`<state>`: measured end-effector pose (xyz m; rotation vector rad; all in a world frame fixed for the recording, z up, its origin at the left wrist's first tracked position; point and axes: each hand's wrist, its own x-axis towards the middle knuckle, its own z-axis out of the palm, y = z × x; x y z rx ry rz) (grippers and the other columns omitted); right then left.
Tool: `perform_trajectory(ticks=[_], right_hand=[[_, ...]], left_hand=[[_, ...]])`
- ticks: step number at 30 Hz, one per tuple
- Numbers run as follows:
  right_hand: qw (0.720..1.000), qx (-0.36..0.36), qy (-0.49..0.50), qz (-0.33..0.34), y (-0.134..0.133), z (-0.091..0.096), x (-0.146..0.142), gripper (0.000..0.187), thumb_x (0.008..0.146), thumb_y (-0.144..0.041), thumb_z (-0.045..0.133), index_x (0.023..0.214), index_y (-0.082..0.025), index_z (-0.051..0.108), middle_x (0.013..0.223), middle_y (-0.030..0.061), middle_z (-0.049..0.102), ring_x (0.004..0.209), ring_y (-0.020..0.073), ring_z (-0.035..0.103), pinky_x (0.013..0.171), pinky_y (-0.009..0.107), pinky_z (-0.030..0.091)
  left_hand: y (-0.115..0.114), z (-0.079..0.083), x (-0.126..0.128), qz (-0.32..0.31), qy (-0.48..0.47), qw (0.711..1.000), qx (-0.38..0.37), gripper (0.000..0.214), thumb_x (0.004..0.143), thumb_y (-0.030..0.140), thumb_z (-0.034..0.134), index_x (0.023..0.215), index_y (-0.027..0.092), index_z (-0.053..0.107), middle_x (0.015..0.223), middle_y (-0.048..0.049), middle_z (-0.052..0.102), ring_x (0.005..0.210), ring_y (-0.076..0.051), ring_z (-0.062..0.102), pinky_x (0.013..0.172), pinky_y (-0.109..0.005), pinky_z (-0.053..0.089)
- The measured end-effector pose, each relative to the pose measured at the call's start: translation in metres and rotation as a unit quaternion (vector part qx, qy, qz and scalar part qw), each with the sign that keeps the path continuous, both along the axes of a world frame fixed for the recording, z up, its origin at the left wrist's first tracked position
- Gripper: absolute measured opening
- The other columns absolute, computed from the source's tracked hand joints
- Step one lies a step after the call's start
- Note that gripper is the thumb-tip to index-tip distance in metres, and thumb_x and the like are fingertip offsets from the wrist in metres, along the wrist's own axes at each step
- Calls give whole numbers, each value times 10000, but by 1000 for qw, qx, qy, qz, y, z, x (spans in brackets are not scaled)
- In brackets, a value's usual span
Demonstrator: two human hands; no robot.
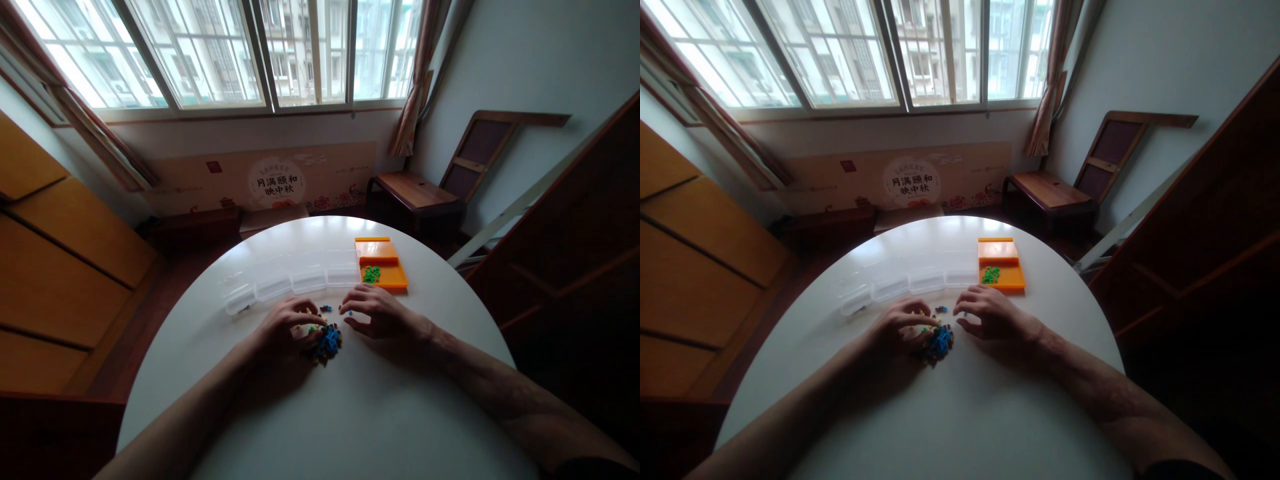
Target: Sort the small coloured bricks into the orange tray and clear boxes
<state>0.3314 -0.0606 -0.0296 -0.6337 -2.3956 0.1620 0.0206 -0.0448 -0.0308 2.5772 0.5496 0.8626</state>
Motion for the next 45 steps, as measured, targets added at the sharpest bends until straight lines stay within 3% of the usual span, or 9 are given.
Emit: perform_trajectory(ticks=[7, 19, 22, 32, 45], right_hand=[[1000, -7, 9, -2, 2, 0, 2, 109, 1026, -215, 697, 1121, -250, 737, 1076, 61, 783, 955, 212, 709, 896, 365, 601], [999, -35, 23, -7, -2, 2, 2, 85, 1029, -238, 719, 1108, -245, 746, 1095, 61, 790, 975, 215, 732, 915, 378, 604], [999, -44, 24, -10, -3, 2, 1, 91, 1021, -223, 723, 1107, -241, 747, 1100, 63, 788, 980, 214, 731, 918, 377, 604], [998, -51, 35, -5, -5, 0, 0, 71, 1025, -225, 728, 1085, -254, 754, 1092, 69, 793, 964, 218, 734, 898, 378, 610], [998, -46, 34, -3, -5, 1, -1, 70, 1029, -224, 713, 1076, -259, 752, 1075, 63, 794, 949, 218, 736, 879, 373, 598]], left_hand=[[-1, 3, -1, -3, 33, 999, -1, 195, 956, 273, 791, 1132, 317, 863, 1080, -74, 789, 920, -193, 760, 862, -325, 624], [-5, 13, 3, -12, 0, 999, -32, 138, 938, 306, 788, 1051, 264, 858, 1033, -84, 779, 919, -203, 767, 854, -325, 619], [-6, 11, 2, -17, 15, 999, -49, 162, 927, 336, 806, 1066, 273, 862, 1058, -86, 772, 933, -208, 761, 850, -325, 615], [-3, 3, -1, -15, 18, 998, -54, 192, 871, 210, 798, 1052, 253, 847, 1087, -76, 776, 936, -197, 764, 849, -290, 605], [-3, 19, 2, 4, 60, 998, -20, 96, 906, 260, 823, 1002, 262, 833, 1075, -50, 798, 958, -204, 766, 973, -364, 522]])
